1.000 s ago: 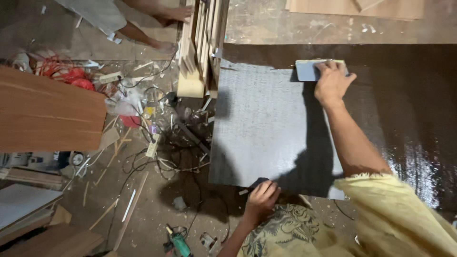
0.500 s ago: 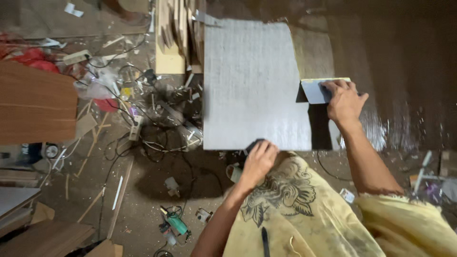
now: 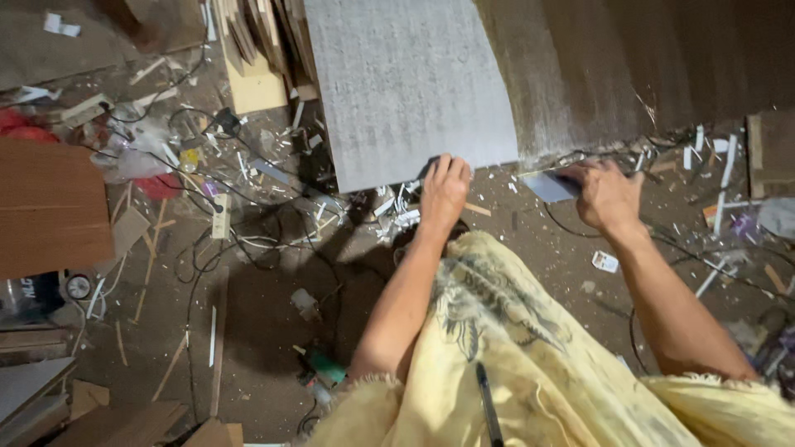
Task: The person pours glue from a bottle onto a rectangular board and spreads it across the surface with a scraper.
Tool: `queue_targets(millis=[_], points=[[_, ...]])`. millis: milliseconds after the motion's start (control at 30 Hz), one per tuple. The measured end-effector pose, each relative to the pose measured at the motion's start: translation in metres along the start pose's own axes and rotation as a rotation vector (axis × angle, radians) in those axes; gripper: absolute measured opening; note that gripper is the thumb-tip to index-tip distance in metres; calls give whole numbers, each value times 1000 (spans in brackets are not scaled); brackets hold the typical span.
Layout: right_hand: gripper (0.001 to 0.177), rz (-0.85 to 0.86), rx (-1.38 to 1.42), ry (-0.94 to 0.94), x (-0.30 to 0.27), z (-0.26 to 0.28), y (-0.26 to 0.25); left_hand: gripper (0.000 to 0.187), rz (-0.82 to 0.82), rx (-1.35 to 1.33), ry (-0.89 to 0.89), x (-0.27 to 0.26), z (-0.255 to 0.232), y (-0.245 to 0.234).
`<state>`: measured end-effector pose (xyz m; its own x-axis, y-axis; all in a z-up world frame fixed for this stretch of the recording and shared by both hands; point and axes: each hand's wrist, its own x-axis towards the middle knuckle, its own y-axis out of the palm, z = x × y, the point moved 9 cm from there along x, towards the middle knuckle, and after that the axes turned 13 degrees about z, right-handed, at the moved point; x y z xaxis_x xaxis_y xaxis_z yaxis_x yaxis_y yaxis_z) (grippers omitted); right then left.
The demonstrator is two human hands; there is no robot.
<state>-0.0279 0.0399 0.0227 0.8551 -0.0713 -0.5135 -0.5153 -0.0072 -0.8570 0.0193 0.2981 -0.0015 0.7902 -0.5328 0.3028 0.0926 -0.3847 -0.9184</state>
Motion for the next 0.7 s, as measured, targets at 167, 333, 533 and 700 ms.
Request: queue_targets(millis=[167, 333, 533, 700], points=[[69, 13, 164, -67, 2, 20, -48, 8, -9, 24, 6, -16, 22, -30], [58, -342, 180, -234, 59, 91, -165, 9, 14, 31, 6, -38, 50, -64], [60, -379, 50, -195, 230, 161, -210, 11, 48, 75, 33, -43, 72, -88], [59, -336, 62, -148, 344, 187, -238, 16, 81, -30, -16, -60, 90, -70]])
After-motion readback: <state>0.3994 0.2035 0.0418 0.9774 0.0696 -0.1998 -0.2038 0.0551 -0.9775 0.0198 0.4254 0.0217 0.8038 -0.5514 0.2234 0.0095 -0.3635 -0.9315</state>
